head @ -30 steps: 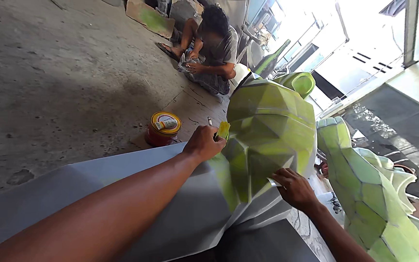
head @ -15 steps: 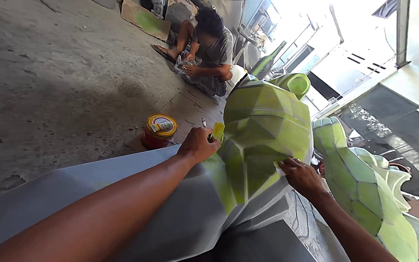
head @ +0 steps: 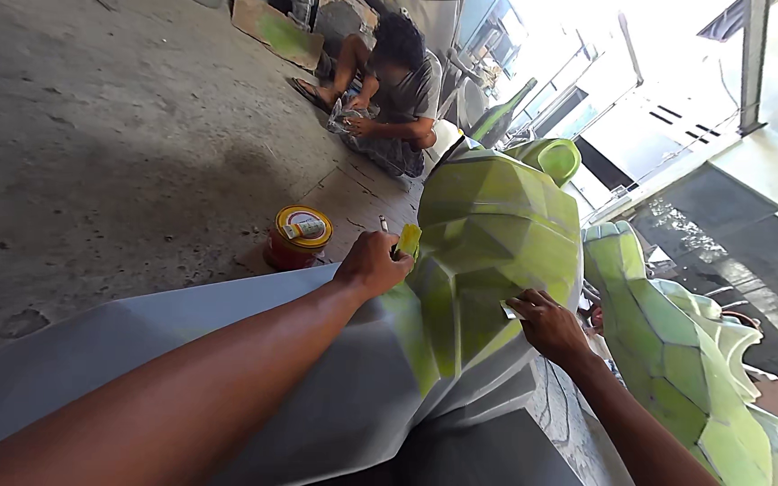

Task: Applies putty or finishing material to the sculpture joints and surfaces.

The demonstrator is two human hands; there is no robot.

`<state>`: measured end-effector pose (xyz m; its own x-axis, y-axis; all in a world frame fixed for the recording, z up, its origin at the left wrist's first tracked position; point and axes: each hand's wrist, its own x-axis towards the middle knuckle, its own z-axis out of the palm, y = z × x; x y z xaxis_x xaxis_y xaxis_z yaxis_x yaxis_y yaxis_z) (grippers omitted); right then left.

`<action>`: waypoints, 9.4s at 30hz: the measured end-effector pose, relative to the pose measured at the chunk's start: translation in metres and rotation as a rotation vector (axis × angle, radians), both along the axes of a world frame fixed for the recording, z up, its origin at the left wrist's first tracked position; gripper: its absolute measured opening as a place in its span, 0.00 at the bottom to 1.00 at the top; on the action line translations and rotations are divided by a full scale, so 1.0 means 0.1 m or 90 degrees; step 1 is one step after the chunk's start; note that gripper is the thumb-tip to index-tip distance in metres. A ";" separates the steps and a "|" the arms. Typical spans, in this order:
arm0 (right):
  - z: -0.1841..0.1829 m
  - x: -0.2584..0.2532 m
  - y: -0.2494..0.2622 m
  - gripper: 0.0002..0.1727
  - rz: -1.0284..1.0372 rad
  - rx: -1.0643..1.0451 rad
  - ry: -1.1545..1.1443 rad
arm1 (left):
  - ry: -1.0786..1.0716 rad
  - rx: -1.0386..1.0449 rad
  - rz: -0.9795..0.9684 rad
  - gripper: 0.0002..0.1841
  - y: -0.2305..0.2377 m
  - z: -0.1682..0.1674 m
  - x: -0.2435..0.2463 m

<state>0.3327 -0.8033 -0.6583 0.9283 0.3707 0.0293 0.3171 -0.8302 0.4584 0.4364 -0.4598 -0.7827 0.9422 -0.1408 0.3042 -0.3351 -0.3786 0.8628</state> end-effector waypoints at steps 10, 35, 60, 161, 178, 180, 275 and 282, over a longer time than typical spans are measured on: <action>0.02 0.19 -0.08 0.19 0.004 0.031 -0.046 | -0.002 -0.006 -0.003 0.15 0.02 0.00 0.01; 0.03 -0.07 -0.20 0.19 0.013 -0.079 -0.092 | -0.005 0.004 0.007 0.14 0.00 0.00 0.00; -0.29 -0.27 0.18 0.17 0.050 0.073 0.019 | 0.009 -0.013 0.005 0.16 0.01 0.00 0.01; -1.08 -0.81 0.22 0.29 0.075 -0.080 -0.009 | -0.006 -0.014 -0.005 0.15 0.00 -0.04 0.04; -0.56 0.32 0.60 0.21 0.025 -0.042 -0.015 | -0.014 -0.013 -0.007 0.14 0.01 -0.03 0.03; -0.65 0.35 0.60 0.22 0.005 -0.067 -0.015 | -0.010 -0.011 -0.006 0.14 0.01 -0.02 0.03; -0.91 -1.10 0.51 0.27 -0.206 0.215 0.534 | -0.052 0.040 0.090 0.14 -0.01 -0.02 -0.01; -0.51 -0.74 0.74 0.20 -0.159 0.238 0.358 | -0.061 0.044 0.077 0.13 -0.02 -0.06 0.04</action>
<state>0.2584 -0.7297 -0.7093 0.8957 0.2036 -0.3953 0.2016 -0.9783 -0.0469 0.4402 -0.4615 -0.7888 0.9206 -0.0509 0.3871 -0.3627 -0.4783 0.7998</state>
